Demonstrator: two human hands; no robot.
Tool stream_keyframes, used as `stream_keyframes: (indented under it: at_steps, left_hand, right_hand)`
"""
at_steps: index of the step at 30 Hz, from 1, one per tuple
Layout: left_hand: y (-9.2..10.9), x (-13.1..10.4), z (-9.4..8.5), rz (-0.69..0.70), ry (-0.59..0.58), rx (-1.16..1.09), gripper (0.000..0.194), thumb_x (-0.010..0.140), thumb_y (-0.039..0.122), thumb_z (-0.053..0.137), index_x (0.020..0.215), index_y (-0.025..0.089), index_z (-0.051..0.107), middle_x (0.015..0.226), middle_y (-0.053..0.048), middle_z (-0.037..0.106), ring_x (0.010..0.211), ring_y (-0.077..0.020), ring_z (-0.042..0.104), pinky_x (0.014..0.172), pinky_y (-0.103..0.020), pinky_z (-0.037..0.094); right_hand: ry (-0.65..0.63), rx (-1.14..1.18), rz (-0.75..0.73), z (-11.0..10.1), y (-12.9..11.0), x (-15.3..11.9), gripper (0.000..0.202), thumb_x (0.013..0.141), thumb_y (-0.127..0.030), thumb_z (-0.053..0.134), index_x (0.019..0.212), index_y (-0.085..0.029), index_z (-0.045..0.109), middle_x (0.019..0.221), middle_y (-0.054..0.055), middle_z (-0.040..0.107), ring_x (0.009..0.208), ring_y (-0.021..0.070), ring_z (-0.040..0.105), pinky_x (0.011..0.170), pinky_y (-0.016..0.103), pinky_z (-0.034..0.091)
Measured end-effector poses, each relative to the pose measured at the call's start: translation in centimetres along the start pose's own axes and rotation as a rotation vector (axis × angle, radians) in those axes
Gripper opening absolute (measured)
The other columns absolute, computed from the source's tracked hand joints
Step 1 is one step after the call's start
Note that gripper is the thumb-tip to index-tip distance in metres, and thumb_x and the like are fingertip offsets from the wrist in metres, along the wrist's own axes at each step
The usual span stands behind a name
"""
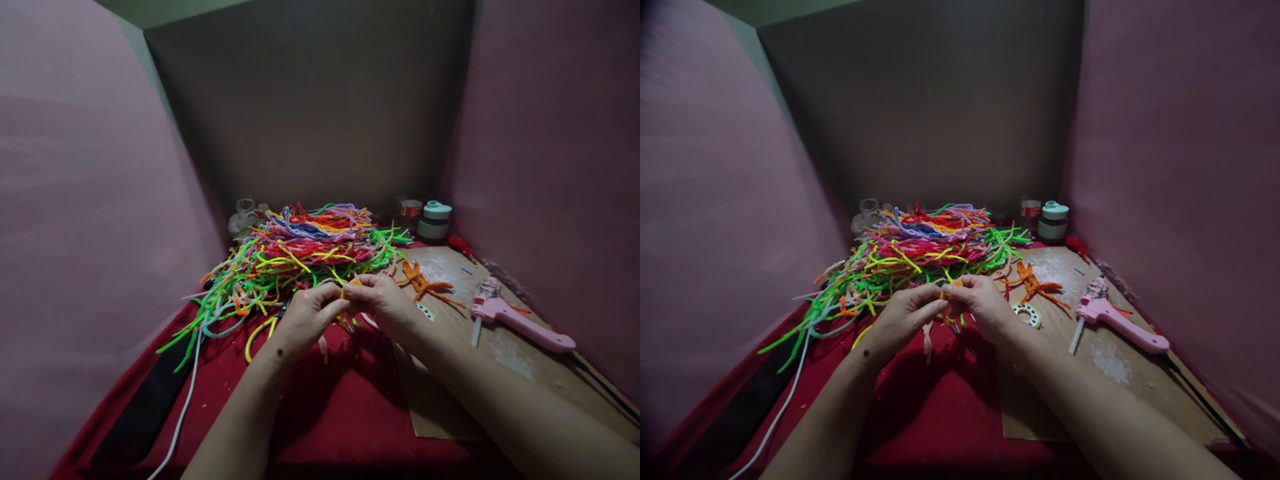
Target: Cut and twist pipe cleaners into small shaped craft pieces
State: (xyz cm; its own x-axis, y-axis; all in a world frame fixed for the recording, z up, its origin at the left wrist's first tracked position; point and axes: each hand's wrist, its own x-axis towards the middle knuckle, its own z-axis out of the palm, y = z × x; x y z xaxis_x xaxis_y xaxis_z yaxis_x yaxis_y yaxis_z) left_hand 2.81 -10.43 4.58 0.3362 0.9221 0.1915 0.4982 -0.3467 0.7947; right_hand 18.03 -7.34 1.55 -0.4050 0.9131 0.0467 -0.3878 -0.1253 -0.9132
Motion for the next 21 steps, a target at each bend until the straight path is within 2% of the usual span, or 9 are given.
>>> stream_keyframes:
  at_steps: [3,7,14,21]
  left_hand:
    - [0.1,0.1,-0.1,-0.037,-0.007,-0.038,0.019,0.077,0.032,0.052,0.075,0.016,0.064,0.066,0.001,0.057,0.063,-0.0117,0.048,0.061,-0.020,0.037]
    - [0.2,0.2,-0.3,-0.069,-0.020,-0.115,0.019,0.074,0.032,0.055,0.073,0.015,0.065,0.062,0.001,0.056,0.060,-0.0117,0.049,0.060,-0.021,0.037]
    - [0.1,0.2,-0.2,-0.119,-0.065,-0.191,0.019,0.073,0.032,0.056,0.067,0.016,0.063,0.048,0.004,0.047,0.047,-0.0085,0.042,0.048,-0.019,0.031]
    - [0.5,0.2,0.2,-0.207,0.049,-0.263,0.025,0.073,0.037,0.058,0.064,0.014,0.058,0.043,0.006,0.043,0.038,-0.0044,0.033,0.037,-0.017,0.023]
  right_hand:
    - [-0.034,0.043,-0.003,-0.3,0.2,0.3,0.027,0.067,-0.039,0.067,0.066,-0.013,0.061,0.060,0.002,0.060,0.052,0.0098,0.052,0.054,0.024,0.041]
    - [0.003,0.062,-0.048,-0.6,0.3,0.5,0.028,0.064,-0.040,0.070,0.063,-0.013,0.062,0.061,0.002,0.063,0.054,0.0110,0.055,0.057,0.025,0.044]
    - [0.037,0.077,-0.098,-0.2,0.2,0.4,0.028,0.064,-0.040,0.071,0.057,-0.014,0.061,0.055,0.002,0.061,0.049,0.0104,0.052,0.052,0.025,0.040]
    - [-0.025,0.039,-0.150,0.5,0.7,0.0,0.022,0.067,-0.033,0.069,0.078,-0.015,0.068,0.073,0.002,0.061,0.065,0.0107,0.051,0.065,0.026,0.039]
